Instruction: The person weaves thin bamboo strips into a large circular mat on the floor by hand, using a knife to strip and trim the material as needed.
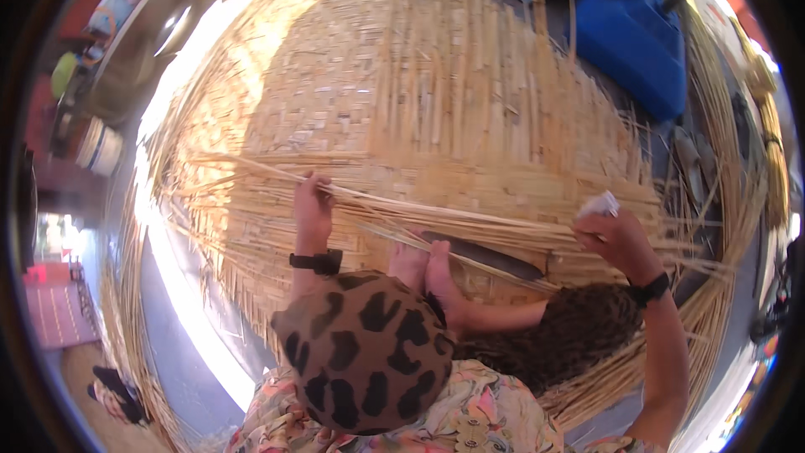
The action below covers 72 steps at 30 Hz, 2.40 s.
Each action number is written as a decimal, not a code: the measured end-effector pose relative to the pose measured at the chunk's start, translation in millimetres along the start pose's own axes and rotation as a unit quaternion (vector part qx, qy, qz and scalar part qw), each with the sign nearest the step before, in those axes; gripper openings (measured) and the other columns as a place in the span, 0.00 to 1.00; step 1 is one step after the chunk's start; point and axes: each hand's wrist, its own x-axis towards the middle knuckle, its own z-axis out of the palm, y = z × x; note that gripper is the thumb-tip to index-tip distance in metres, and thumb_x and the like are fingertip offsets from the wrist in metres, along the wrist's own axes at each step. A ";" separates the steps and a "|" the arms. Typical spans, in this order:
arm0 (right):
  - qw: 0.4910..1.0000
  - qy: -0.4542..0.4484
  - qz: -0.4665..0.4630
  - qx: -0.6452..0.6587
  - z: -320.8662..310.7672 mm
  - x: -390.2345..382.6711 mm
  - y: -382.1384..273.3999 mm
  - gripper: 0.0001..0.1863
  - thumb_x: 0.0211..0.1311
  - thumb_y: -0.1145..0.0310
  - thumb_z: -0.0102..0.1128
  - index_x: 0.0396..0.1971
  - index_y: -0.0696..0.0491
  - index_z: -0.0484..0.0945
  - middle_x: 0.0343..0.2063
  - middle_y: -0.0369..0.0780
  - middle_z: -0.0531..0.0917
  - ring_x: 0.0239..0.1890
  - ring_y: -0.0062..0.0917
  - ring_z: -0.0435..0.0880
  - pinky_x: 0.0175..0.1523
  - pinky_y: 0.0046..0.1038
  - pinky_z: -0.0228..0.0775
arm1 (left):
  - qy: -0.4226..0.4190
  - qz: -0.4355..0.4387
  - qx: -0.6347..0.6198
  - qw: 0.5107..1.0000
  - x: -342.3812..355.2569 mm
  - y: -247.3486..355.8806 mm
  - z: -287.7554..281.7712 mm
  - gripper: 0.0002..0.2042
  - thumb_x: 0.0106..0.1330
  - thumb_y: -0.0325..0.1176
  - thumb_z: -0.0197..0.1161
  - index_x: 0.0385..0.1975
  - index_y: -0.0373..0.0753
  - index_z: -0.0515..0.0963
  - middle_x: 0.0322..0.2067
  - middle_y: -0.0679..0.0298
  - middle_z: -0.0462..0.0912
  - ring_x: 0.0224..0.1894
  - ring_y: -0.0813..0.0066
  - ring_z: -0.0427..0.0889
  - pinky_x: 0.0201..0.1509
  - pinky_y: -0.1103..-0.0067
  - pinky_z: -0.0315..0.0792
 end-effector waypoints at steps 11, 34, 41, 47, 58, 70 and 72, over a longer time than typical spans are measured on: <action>0.996 -0.077 -0.018 0.036 -6.1 41.8 -55.6 0.36 0.62 0.58 0.80 0.64 0.57 0.74 0.52 0.48 0.86 0.57 0.39 0.86 0.61 0.39 0.78 | -0.110 -0.093 -0.086 0.986 -43.3 18.3 -10.3 0.12 0.80 0.33 0.70 0.57 0.38 0.82 0.49 0.63 0.90 0.50 0.67 0.91 0.61 0.67 0.88; 0.939 0.201 0.064 0.273 17.0 204.2 -54.7 0.16 0.87 0.64 0.53 0.58 0.58 0.84 0.40 0.46 0.91 0.42 0.32 0.95 0.47 0.33 0.86 | -0.315 0.057 0.574 0.753 116.6 58.5 123.0 0.17 0.75 0.33 0.68 0.60 0.36 0.87 0.42 0.63 0.91 0.41 0.75 0.88 0.46 0.75 0.83; 0.818 0.230 0.125 0.512 125.3 249.2 -20.2 0.19 0.91 0.59 0.49 0.62 0.56 0.82 0.46 0.41 0.91 0.45 0.26 0.93 0.53 0.28 0.86 | -0.296 0.114 0.664 0.677 219.0 -34.4 157.1 0.10 0.72 0.32 0.64 0.39 0.32 0.90 0.27 0.64 0.85 0.32 0.70 0.85 0.39 0.72 0.81; 0.793 0.152 0.199 0.555 168.5 348.6 2.0 0.18 0.90 0.61 0.50 0.63 0.58 0.79 0.51 0.42 0.90 0.52 0.25 0.91 0.55 0.29 0.84 | -0.227 -0.161 0.433 0.858 212.4 -40.8 188.7 0.11 0.73 0.36 0.63 0.46 0.35 0.80 0.38 0.64 0.81 0.40 0.67 0.81 0.45 0.66 0.82; 0.758 0.078 0.317 0.565 171.4 446.6 37.3 0.24 0.85 0.65 0.49 0.76 0.54 0.69 0.59 0.40 0.84 0.54 0.25 0.85 0.57 0.35 0.81 | -0.305 -0.282 0.202 0.887 223.2 -4.4 210.6 0.26 0.82 0.43 0.65 0.64 0.24 0.74 0.48 0.52 0.90 0.49 0.61 0.90 0.49 0.67 0.87; 0.725 0.142 0.247 0.627 188.3 387.7 18.3 0.16 0.89 0.63 0.49 0.65 0.54 0.75 0.42 0.35 0.87 0.36 0.20 0.86 0.42 0.25 0.82 | -0.453 -0.340 0.349 0.746 251.6 -28.1 237.8 0.31 0.81 0.41 0.67 0.74 0.24 0.70 0.53 0.46 0.90 0.51 0.60 0.94 0.49 0.72 0.89; 0.636 0.135 0.338 0.680 179.3 388.0 15.7 0.16 0.89 0.63 0.50 0.64 0.53 0.76 0.42 0.36 0.87 0.35 0.19 0.85 0.42 0.25 0.82 | -0.459 -0.338 0.334 0.750 248.8 -26.3 236.2 0.33 0.79 0.41 0.69 0.74 0.25 0.69 0.54 0.47 0.90 0.53 0.61 0.93 0.47 0.74 0.89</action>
